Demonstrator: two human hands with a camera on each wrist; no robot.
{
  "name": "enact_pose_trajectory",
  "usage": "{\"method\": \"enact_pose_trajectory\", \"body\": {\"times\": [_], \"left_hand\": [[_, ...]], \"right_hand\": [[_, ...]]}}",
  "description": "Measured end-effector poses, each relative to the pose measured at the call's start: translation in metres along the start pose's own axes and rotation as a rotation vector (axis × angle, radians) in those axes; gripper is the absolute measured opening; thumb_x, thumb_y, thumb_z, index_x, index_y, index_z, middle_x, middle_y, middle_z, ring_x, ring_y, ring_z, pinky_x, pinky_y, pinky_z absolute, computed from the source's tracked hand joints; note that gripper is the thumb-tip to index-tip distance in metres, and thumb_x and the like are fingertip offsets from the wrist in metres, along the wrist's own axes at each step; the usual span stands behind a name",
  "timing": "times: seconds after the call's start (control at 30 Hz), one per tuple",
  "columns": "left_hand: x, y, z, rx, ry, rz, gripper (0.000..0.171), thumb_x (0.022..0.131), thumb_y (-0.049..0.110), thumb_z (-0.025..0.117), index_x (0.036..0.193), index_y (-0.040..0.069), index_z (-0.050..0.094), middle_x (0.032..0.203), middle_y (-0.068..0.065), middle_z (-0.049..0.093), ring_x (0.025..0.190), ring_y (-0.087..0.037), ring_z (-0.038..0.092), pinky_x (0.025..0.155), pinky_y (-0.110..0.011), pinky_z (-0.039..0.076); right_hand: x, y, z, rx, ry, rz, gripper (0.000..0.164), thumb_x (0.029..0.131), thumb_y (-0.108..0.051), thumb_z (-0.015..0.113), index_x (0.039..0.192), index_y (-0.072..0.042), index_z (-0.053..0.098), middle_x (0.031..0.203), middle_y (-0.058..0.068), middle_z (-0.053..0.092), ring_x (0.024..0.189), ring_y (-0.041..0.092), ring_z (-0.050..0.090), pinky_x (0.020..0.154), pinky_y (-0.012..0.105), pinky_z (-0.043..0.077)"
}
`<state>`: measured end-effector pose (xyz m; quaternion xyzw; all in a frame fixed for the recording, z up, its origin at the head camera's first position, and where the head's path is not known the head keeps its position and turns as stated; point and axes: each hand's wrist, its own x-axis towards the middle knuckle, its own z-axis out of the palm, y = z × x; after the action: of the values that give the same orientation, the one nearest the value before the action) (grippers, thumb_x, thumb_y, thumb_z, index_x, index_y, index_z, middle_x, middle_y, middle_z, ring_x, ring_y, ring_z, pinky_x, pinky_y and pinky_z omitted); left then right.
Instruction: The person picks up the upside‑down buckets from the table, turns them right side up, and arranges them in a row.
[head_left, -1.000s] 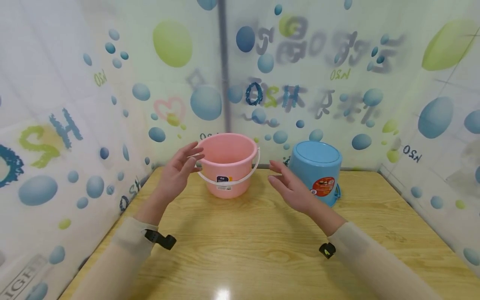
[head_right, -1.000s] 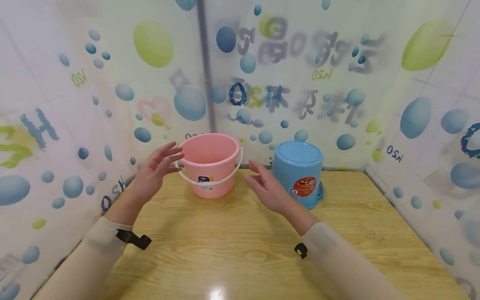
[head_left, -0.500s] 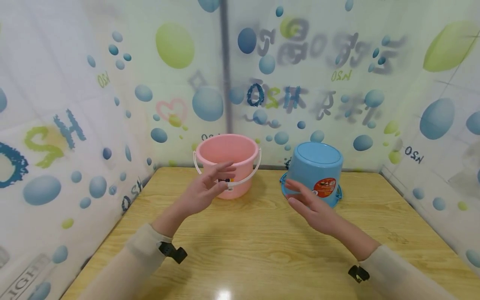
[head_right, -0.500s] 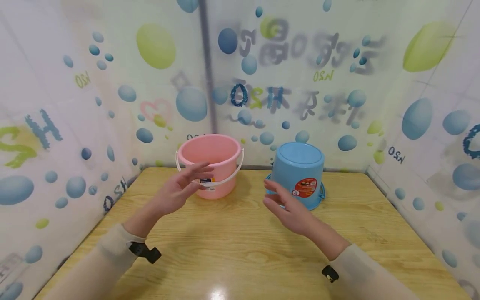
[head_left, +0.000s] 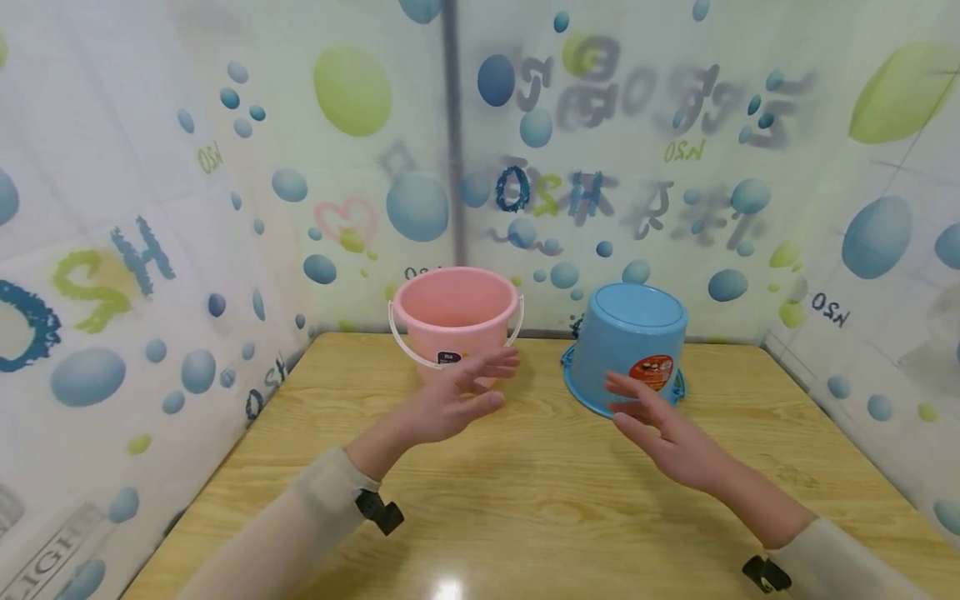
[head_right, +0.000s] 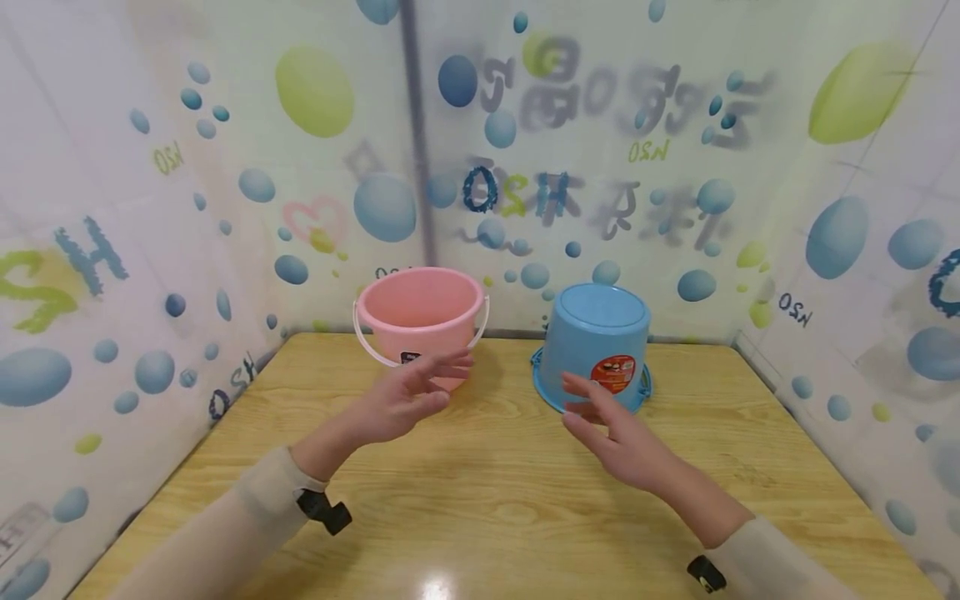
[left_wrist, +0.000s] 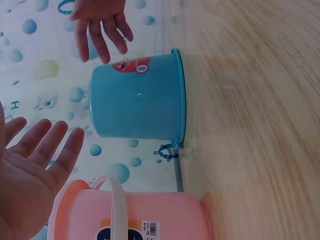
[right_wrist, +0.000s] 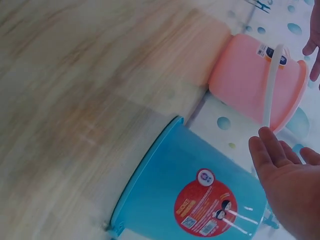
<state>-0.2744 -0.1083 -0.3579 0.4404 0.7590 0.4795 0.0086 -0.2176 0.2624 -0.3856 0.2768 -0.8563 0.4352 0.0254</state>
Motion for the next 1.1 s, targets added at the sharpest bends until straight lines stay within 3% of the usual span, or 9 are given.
{"method": "enact_pose_trajectory", "body": {"times": [0.13,0.23,0.33,0.47,0.57,0.7,0.93,1.1], "left_hand": [[0.008,-0.001,0.012,-0.017,-0.056,-0.010,0.071,0.112,0.045,0.064,0.171,0.014,0.040,0.170,-0.011,0.050,0.151,-0.032,0.056,0.116,-0.049,0.053],[0.016,-0.006,0.024,-0.007,-0.109,-0.019,0.068,0.113,0.037,0.065,0.171,0.014,0.039,0.171,-0.010,0.049,0.153,-0.031,0.056,0.116,-0.043,0.055],[0.024,-0.011,0.035,0.003,-0.164,-0.046,0.069,0.112,0.037,0.066,0.172,0.018,0.037,0.173,-0.007,0.047,0.154,-0.029,0.054,0.117,-0.039,0.054],[0.034,-0.021,0.045,0.012,-0.214,-0.100,0.073,0.111,0.036,0.067,0.174,0.022,0.034,0.177,-0.003,0.042,0.156,-0.025,0.051,0.118,-0.037,0.053],[0.042,-0.030,0.049,0.034,-0.224,-0.128,0.075,0.110,0.033,0.070,0.175,0.021,0.033,0.177,-0.003,0.041,0.157,-0.025,0.051,0.119,-0.036,0.052],[0.053,-0.043,0.053,0.069,-0.228,-0.159,0.081,0.107,0.033,0.075,0.175,0.023,0.032,0.178,-0.004,0.040,0.157,-0.028,0.050,0.121,-0.041,0.052],[0.075,-0.069,0.057,0.176,-0.276,-0.197,0.092,0.103,0.042,0.079,0.176,0.026,0.027,0.181,-0.003,0.034,0.161,-0.036,0.044,0.128,-0.055,0.043],[0.089,-0.086,0.059,0.265,-0.304,-0.256,0.098,0.100,0.050,0.080,0.177,0.025,0.024,0.182,-0.004,0.031,0.166,-0.031,0.035,0.134,-0.050,0.035]], "right_hand": [[-0.008,0.006,-0.006,-0.026,0.010,0.013,0.055,0.119,-0.020,0.051,0.171,-0.013,0.034,0.167,0.025,0.047,0.143,0.051,0.059,0.100,0.024,0.058],[-0.014,0.011,-0.011,-0.068,0.028,0.022,0.055,0.118,-0.019,0.052,0.170,-0.012,0.035,0.167,0.023,0.048,0.139,0.042,0.065,0.099,0.024,0.059],[-0.021,0.015,-0.017,-0.106,0.036,0.049,0.057,0.118,-0.020,0.053,0.171,-0.010,0.034,0.168,0.023,0.047,0.137,0.040,0.066,0.097,0.025,0.060],[-0.027,0.024,-0.026,-0.153,0.029,0.106,0.067,0.115,-0.024,0.060,0.172,-0.007,0.028,0.168,0.027,0.044,0.138,0.051,0.062,0.101,0.050,0.063],[-0.031,0.035,-0.032,-0.197,0.012,0.145,0.081,0.110,-0.026,0.070,0.173,-0.005,0.024,0.167,0.031,0.041,0.139,0.056,0.060,0.105,0.071,0.056],[-0.033,0.053,-0.042,-0.216,-0.011,0.186,0.097,0.104,-0.027,0.079,0.174,-0.002,0.018,0.167,0.037,0.036,0.139,0.062,0.056,0.107,0.074,0.053],[-0.030,0.076,-0.060,-0.251,-0.033,0.228,0.110,0.099,-0.030,0.085,0.172,0.006,0.011,0.165,0.045,0.028,0.138,0.070,0.051,0.107,0.080,0.048],[-0.025,0.087,-0.068,-0.263,-0.083,0.293,0.116,0.098,-0.034,0.085,0.171,0.009,0.006,0.165,0.048,0.023,0.141,0.072,0.044,0.108,0.082,0.046]]}}
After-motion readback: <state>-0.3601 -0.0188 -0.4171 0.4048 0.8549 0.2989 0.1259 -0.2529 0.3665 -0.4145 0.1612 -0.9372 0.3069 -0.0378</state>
